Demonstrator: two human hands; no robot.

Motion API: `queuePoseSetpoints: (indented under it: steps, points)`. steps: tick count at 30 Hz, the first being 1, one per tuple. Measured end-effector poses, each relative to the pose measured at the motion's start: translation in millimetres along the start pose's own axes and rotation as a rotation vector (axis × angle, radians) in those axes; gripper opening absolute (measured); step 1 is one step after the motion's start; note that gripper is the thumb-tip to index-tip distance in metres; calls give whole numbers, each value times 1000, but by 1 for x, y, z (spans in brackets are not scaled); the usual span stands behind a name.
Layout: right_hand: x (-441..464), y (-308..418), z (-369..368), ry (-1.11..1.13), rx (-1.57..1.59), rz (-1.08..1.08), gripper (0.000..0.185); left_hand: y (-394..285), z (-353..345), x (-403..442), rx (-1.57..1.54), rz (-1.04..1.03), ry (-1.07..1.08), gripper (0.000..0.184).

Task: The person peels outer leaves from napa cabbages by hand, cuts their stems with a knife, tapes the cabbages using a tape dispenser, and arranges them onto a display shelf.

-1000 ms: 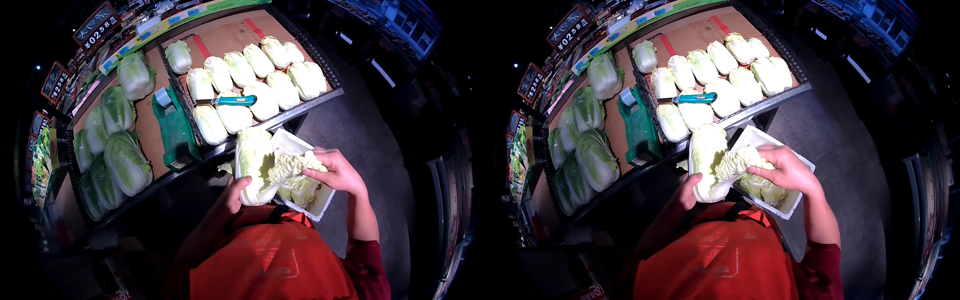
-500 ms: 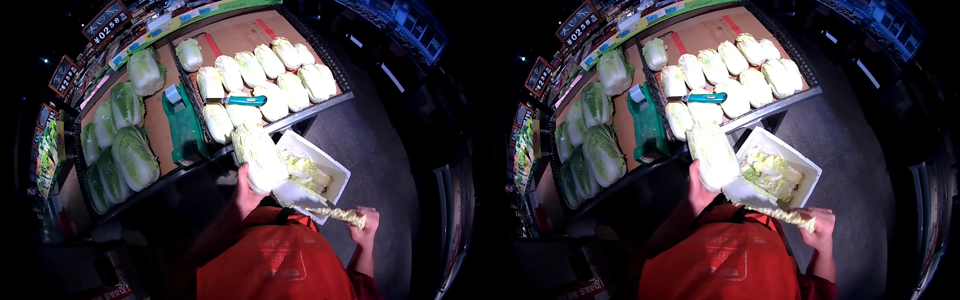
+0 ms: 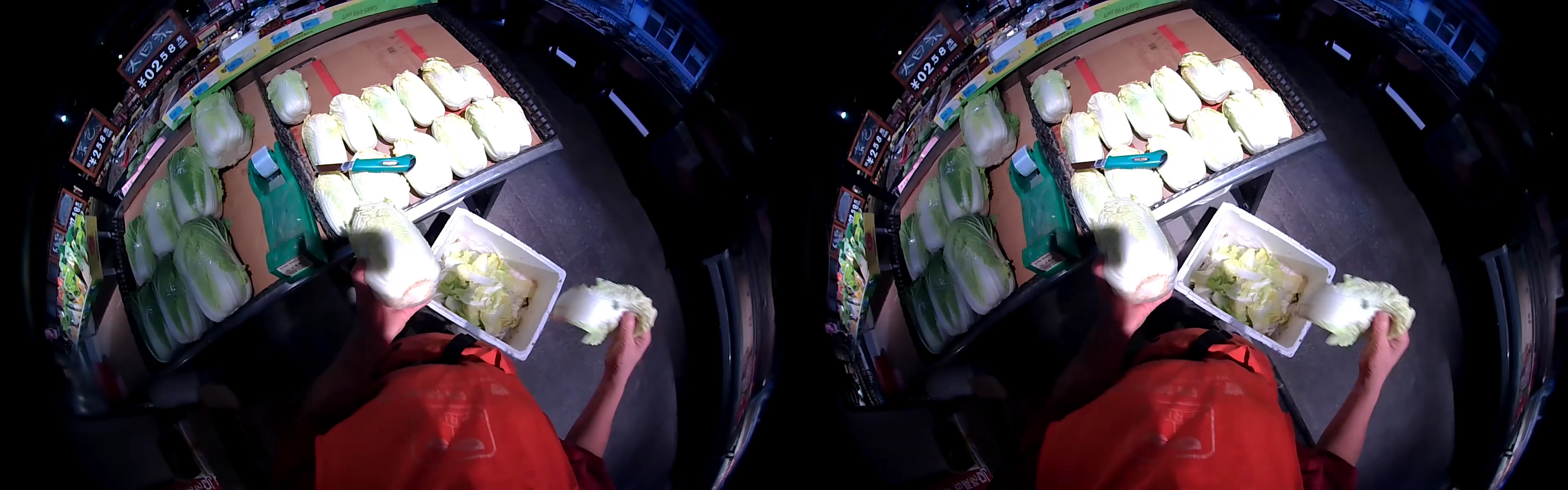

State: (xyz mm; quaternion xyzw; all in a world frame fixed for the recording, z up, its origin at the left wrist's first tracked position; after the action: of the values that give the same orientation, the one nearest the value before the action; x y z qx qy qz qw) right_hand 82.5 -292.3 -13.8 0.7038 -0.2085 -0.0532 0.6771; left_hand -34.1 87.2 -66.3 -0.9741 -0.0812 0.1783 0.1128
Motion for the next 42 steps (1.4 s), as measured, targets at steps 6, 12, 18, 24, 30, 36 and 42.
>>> queuePoseSetpoints:
  steps: [6, 12, 18, 24, 30, 36, 42]
  points:
    - [-4, -87, -68, 761, -752, 61, 50, 4, -43, -11, 356, -59, -32, 65]
    - [-65, -16, -173, 1035, -11, -648, 71, 26, -51, -18, 569, -144, -111, 56]
    - [-93, -49, -190, 1010, 691, -1118, 74, 22, -61, -23, 815, -237, -60, 50]
    - [-114, -48, -188, 810, 898, -1299, 76, 16, -36, 5, 712, -65, -225, 37]
    - [-111, -38, -185, 612, 967, -1233, 69, 31, -48, 19, 364, -290, -55, 40]
    - [-90, -58, -178, 356, 947, -1187, 74, 44, -61, 2, 654, -456, 4, 29]
    - [-71, -101, -162, 147, 546, -782, 75, 82, -80, -36, 1187, -305, 102, 36]
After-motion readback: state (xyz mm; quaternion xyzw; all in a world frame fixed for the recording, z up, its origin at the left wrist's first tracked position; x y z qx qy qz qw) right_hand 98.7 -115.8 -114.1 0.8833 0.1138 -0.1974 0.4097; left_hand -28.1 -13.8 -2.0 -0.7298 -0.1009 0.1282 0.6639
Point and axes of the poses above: each hand's wrist, its own x-axis towards the middle knuckle, its own z-axis out of the back of the hand, y = z × x, the point moved 2 cm from there along x, towards the middle knuckle, and after that the axes turned 9 degrees about -y, right-handed, at the moved point
